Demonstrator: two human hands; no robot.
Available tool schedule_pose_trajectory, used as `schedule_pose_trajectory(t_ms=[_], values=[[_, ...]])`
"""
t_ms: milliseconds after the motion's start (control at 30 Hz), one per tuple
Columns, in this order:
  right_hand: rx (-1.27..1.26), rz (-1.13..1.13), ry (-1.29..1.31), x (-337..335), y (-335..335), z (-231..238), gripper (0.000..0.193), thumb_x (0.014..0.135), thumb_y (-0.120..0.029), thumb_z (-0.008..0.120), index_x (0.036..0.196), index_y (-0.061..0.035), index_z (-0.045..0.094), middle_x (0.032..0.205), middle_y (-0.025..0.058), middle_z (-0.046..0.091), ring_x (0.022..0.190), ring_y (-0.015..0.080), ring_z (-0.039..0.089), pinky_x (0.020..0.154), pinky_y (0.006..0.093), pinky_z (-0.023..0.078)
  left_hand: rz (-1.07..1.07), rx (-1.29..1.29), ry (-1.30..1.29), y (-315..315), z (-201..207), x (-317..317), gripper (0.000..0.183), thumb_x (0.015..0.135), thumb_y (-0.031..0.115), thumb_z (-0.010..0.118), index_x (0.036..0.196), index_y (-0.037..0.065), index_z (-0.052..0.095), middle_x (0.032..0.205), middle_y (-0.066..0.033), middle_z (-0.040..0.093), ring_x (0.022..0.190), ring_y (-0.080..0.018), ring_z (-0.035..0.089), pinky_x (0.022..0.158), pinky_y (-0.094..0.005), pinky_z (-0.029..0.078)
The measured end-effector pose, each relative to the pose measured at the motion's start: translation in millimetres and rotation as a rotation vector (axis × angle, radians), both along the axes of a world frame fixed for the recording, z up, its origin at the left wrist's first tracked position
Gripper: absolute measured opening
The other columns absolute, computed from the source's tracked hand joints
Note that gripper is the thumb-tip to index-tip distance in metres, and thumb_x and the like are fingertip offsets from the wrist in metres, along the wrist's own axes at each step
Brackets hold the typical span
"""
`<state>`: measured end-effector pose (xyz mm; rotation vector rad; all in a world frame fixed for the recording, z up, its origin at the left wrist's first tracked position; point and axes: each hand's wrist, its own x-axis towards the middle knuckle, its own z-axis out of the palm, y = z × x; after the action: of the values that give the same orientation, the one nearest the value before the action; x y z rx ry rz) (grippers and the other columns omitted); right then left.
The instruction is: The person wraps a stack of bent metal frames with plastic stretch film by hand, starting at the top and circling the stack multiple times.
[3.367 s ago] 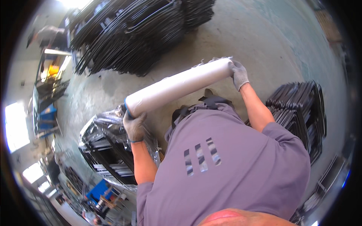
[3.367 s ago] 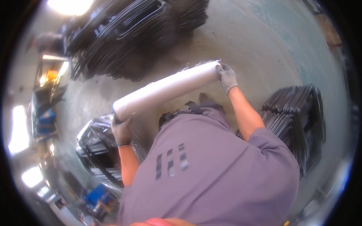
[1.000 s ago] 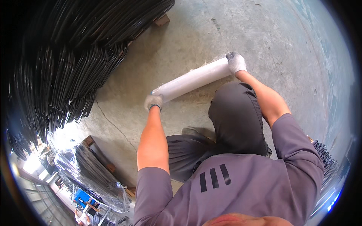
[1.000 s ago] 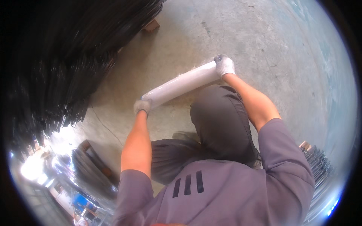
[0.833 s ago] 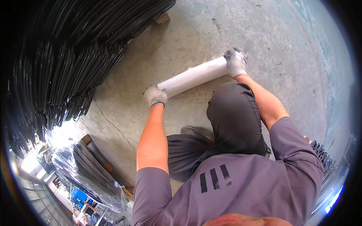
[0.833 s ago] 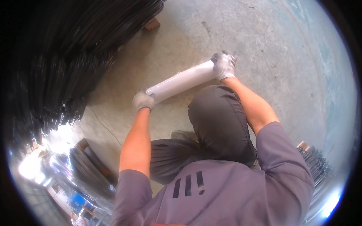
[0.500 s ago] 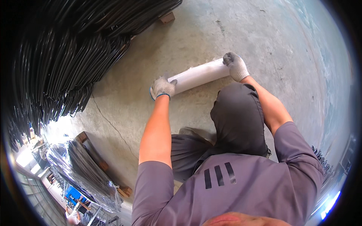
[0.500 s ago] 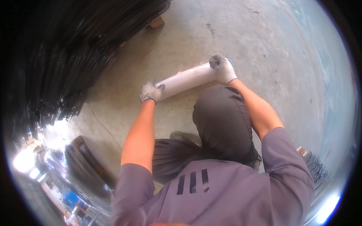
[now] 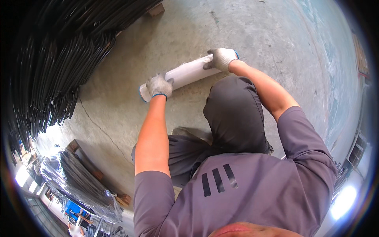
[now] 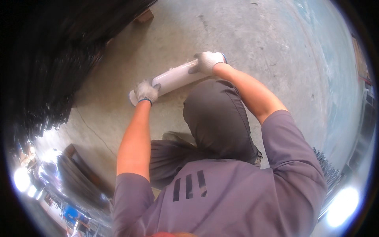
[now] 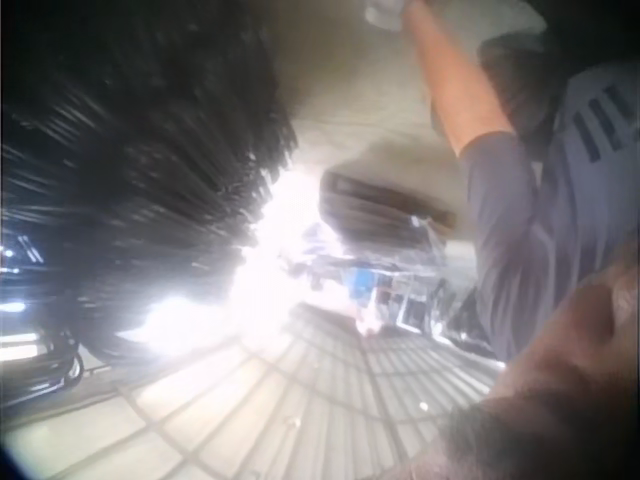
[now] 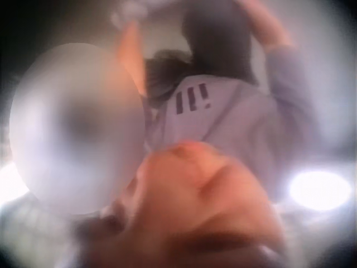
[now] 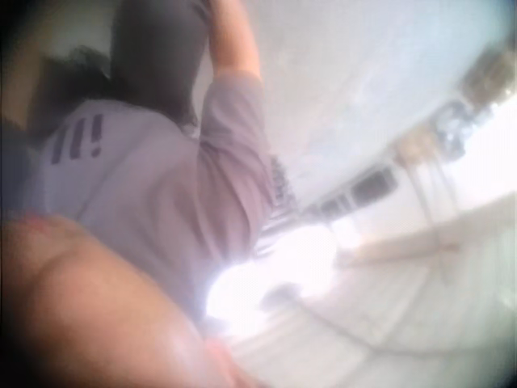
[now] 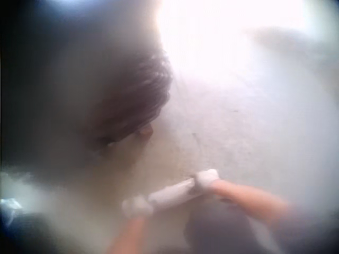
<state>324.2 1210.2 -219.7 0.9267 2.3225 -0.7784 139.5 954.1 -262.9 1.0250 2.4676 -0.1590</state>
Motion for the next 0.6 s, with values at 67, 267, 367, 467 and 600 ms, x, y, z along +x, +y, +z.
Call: schedule_pose_trajectory(t_ms=[67, 267, 367, 467, 600], values=[[0.034, 0.203, -0.180, -9, -3, 11, 0.053, 0.091, -0.057, 0.075, 0.126, -0.0176, 0.079, 0.124, 0.0133, 0.079, 0.117, 0.0331, 0.074, 0.098, 0.0453, 0.056, -0.004, -0.001, -0.034, 3, 3, -6, 0.052, 0.089, 0.047, 0.078, 0.133, 0.020, 0.075, 0.133, -0.0153, 0.074, 0.129, -0.0420, 0.064, 0.112, -0.0517, 0.050], [-0.012, 0.110, -0.144, 1, -7, 5, 0.033, 0.098, -0.034, 0.064, 0.124, -0.0221, 0.080, 0.122, 0.0119, 0.079, 0.117, 0.0332, 0.075, 0.096, 0.0451, 0.057, 0.027, -0.201, -0.128, 5, 9, 5, 0.059, 0.076, 0.029, 0.093, 0.129, 0.012, 0.075, 0.140, -0.0168, 0.069, 0.133, -0.0365, 0.064, 0.113, -0.0457, 0.053], [0.033, 0.106, -0.086, 0, -24, 18, 0.038, 0.098, -0.045, 0.068, 0.122, -0.0181, 0.080, 0.122, 0.0129, 0.079, 0.116, 0.0352, 0.074, 0.099, 0.0461, 0.056, 0.036, -0.147, -0.124, 5, 35, 14, 0.054, 0.076, 0.022, 0.092, 0.127, 0.011, 0.076, 0.139, -0.0192, 0.069, 0.130, -0.0367, 0.066, 0.111, -0.0433, 0.056], [0.076, 0.000, 0.035, -8, -35, -17, 0.049, 0.097, -0.053, 0.071, 0.121, -0.0115, 0.080, 0.121, 0.0142, 0.079, 0.116, 0.0363, 0.074, 0.099, 0.0478, 0.055, 0.017, -0.137, -0.083, 3, 28, 17, 0.049, 0.079, 0.019, 0.088, 0.126, 0.011, 0.077, 0.136, -0.0185, 0.069, 0.130, -0.0364, 0.066, 0.110, -0.0431, 0.056], [-0.123, 0.038, -0.135, -45, -21, -34, 0.047, 0.096, -0.048, 0.070, 0.116, -0.0069, 0.082, 0.116, 0.0184, 0.079, 0.111, 0.0381, 0.075, 0.095, 0.0484, 0.056, 0.015, -0.125, -0.063, -3, 9, 18, 0.053, 0.077, 0.029, 0.092, 0.124, 0.008, 0.077, 0.134, -0.0228, 0.071, 0.125, -0.0388, 0.069, 0.109, -0.0426, 0.057]])
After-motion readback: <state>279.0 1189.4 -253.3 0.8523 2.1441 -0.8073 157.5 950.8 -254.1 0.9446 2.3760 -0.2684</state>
